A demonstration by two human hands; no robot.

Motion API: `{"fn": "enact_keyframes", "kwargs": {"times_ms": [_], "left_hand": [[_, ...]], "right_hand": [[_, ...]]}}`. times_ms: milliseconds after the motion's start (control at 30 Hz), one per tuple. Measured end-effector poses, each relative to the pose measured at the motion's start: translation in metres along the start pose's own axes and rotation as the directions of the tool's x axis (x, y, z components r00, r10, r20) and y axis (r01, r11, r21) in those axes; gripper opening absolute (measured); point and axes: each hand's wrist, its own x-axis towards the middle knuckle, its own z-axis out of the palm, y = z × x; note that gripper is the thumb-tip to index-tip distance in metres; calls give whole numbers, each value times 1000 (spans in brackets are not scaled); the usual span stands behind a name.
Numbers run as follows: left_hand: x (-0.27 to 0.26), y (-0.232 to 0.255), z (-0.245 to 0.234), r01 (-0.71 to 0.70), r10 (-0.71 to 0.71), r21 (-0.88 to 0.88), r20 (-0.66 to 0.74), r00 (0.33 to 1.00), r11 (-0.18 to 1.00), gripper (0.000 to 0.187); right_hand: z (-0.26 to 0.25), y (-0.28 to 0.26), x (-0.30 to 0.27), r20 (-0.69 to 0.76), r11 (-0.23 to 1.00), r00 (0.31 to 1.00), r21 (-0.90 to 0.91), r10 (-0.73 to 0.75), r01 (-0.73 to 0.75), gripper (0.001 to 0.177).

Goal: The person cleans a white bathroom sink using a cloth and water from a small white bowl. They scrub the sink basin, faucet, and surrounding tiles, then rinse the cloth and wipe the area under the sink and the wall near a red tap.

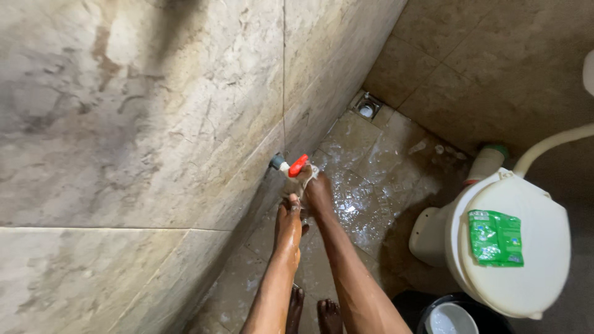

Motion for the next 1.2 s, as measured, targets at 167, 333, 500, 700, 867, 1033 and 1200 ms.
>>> {"fn": "enact_keyframes", "kwargs": {"times_ms": [167,333,500,700,867,1033,1200], "left_hand": [[-7,11,-20,-46,46,-15,-8,999,999,42],[6,19,-33,-95,95,-79,-8,995,992,32],[11,39,-28,-150,164,-285,23,986,947,37],[-63,85,-3,-297,344,195,-277,897,935,58],[-69,107,37,-263,250,-112,-121,961,958,78],[-6,104,54,-188,145,-226,-197,970,956,75],[53,62,66,-118,155,105,-512,845,987,62]], "right_hand": [[-22,-55,-4,-329,925,942,-336,60,-176,43],[-30,-112,0,-251,903,894,-321,-371,285,31],[17,-143,-17,497,340,866,-823,47,454,34],[14,-134,7,439,366,886,-857,149,363,40],[-3,-119,6,434,853,895,-423,-106,306,35],[-33,-119,-47,268,916,963,395,-37,-75,51],[-41,-90,-94,-80,892,996,451,40,0,55]]}}
